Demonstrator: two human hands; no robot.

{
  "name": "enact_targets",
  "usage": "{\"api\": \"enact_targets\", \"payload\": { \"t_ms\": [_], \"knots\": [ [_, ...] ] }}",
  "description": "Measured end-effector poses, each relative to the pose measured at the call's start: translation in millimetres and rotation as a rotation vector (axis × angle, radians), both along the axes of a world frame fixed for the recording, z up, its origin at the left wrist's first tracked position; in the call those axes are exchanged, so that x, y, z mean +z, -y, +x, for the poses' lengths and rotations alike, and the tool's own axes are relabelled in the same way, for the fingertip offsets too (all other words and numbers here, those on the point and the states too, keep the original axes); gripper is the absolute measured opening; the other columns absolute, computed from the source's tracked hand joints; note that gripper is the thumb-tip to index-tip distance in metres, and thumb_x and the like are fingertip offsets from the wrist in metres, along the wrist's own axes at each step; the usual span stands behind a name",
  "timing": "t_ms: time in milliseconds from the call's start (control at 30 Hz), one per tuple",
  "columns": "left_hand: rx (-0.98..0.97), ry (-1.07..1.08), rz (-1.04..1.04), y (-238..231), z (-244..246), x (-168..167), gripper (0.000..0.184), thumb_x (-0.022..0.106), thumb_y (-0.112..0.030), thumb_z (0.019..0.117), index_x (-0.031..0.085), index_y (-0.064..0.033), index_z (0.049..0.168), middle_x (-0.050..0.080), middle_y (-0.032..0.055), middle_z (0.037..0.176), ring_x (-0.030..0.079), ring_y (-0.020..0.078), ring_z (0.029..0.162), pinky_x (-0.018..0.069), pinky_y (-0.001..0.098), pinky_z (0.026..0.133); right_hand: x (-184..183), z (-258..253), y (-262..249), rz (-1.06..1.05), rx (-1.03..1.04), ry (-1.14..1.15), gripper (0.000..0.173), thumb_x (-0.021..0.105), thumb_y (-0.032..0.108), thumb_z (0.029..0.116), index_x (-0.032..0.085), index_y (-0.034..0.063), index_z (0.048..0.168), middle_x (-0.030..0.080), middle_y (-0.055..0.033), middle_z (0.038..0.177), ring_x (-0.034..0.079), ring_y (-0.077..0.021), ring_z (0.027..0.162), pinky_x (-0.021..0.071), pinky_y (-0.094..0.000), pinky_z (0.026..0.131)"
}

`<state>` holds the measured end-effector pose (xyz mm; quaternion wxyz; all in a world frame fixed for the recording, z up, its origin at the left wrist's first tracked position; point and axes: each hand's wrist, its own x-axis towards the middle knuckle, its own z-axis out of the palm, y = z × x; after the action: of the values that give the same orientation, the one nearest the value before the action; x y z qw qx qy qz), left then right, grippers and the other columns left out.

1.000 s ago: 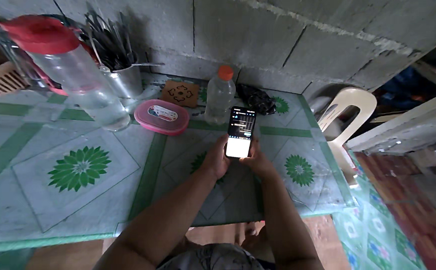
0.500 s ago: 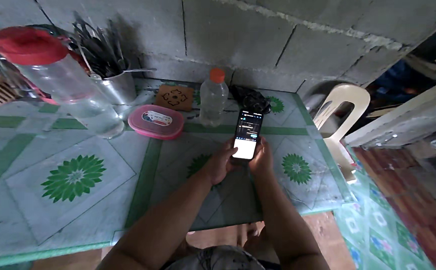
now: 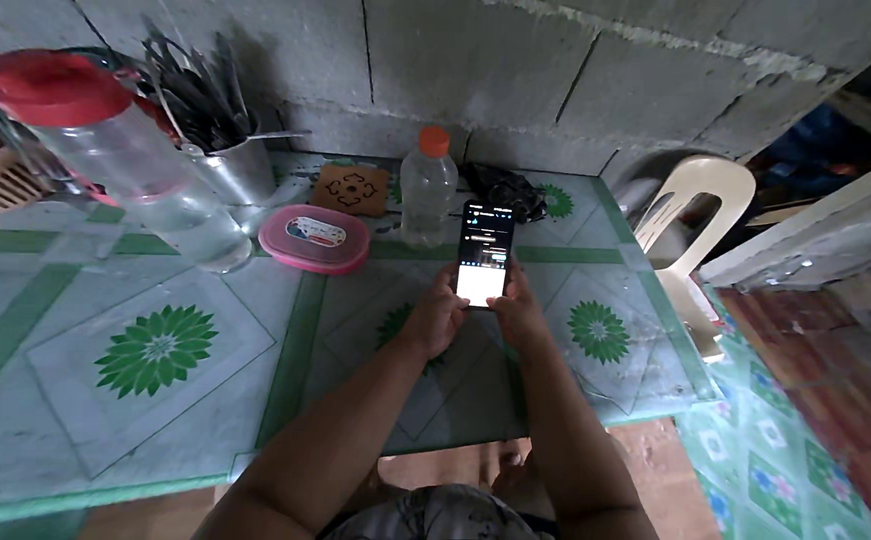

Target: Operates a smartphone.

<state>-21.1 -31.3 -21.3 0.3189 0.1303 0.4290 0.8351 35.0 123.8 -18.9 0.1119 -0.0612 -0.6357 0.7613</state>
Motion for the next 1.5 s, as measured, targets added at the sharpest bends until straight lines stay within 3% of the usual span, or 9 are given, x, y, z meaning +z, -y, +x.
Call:
{"api": "enact_targets", "payload": {
  "t_ms": [133, 267, 400, 633, 867, 1033, 1500],
  "knots": [
    [-0.003, -0.011, 0.012, 1.2, 0.0, 1.6, 0.055, 0.038, 0.007, 0.1014, 0.031, -0.0135, 0.152, 0.056, 0.0144, 0.137, 0.063, 0.0244, 0.118, 0.0537, 0.0415, 0.101, 1.7, -0.9, 1.5, -0.007, -0.024, 0.003, 0.089, 0.049, -0.019, 0.0843, 0.019, 0.0148, 0.161, 0.048, -0.0156, 0.149, 0.061, -0.0231, 0.123, 0.0555, -0.0423, 0.099],
    [0.038, 0.027, -0.030, -0.5, 1.9, 5.5, 0.044, 0.034, -0.002, 0.1073, 0.035, -0.0124, 0.150, 0.057, 0.0134, 0.136, 0.064, 0.0235, 0.117, 0.0540, 0.0407, 0.100, 1.5, -0.1, 1.0, 0.004, -0.008, 0.015, 0.096, 0.053, -0.018, 0.0786, 0.019, 0.0167, 0.161, 0.048, -0.0141, 0.151, 0.060, -0.0228, 0.125, 0.0553, -0.0423, 0.099],
    [0.049, 0.052, -0.036, -1.0, 1.6, 5.1, 0.043, 0.036, -0.002, 0.1073, 0.036, -0.0114, 0.150, 0.057, 0.0137, 0.135, 0.064, 0.0249, 0.116, 0.0546, 0.0426, 0.099, 3.0, 0.4, 2.0, 0.006, 0.011, 0.015, 0.098, 0.056, -0.017, 0.0771, 0.018, 0.0169, 0.161, 0.050, -0.0145, 0.148, 0.061, -0.0231, 0.124, 0.0558, -0.0419, 0.099],
    [0.060, 0.094, -0.017, -1.3, 0.9, 5.2, 0.042, 0.037, 0.001, 0.1058, 0.039, -0.0113, 0.145, 0.058, 0.0135, 0.131, 0.064, 0.0251, 0.114, 0.0549, 0.0429, 0.098, 4.9, -0.2, 3.3, 0.109, -0.023, 0.079, 0.095, 0.059, -0.016, 0.0825, 0.018, 0.0178, 0.162, 0.044, -0.0146, 0.154, 0.060, -0.0228, 0.127, 0.0552, -0.0412, 0.101],
    [0.054, 0.087, -0.011, -0.6, 0.1, 4.6, 0.047, 0.038, 0.006, 0.1023, 0.037, -0.0111, 0.146, 0.057, 0.0144, 0.132, 0.064, 0.0261, 0.114, 0.0550, 0.0444, 0.098, 1.3, 1.6, -4.6, 0.060, 0.014, 0.048, 0.092, 0.054, -0.012, 0.0781, 0.023, 0.0154, 0.160, 0.053, -0.0129, 0.145, 0.061, -0.0192, 0.123, 0.0547, -0.0386, 0.099],
    [0.055, 0.099, -0.020, 0.5, 0.6, 6.5, 0.048, 0.038, 0.006, 0.1027, 0.035, -0.0115, 0.147, 0.057, 0.0153, 0.133, 0.066, 0.0266, 0.112, 0.0560, 0.0442, 0.097, 2.9, 2.0, -4.8, 0.044, 0.025, 0.050, 0.092, 0.052, -0.014, 0.0776, 0.023, 0.0130, 0.160, 0.052, -0.0134, 0.147, 0.060, -0.0193, 0.125, 0.0537, -0.0385, 0.101],
    [0.057, 0.098, -0.013, 0.7, 0.3, 5.3, 0.050, 0.038, 0.008, 0.1007, 0.036, -0.0117, 0.147, 0.058, 0.0159, 0.132, 0.065, 0.0276, 0.113, 0.0559, 0.0448, 0.097, 0.7, 2.3, -9.3, 0.023, 0.053, -0.022, 0.078, 0.046, -0.017, 0.0857, 0.029, 0.0085, 0.157, 0.060, -0.0122, 0.137, 0.064, -0.0170, 0.116, 0.0552, -0.0362, 0.098]
  ]
}}
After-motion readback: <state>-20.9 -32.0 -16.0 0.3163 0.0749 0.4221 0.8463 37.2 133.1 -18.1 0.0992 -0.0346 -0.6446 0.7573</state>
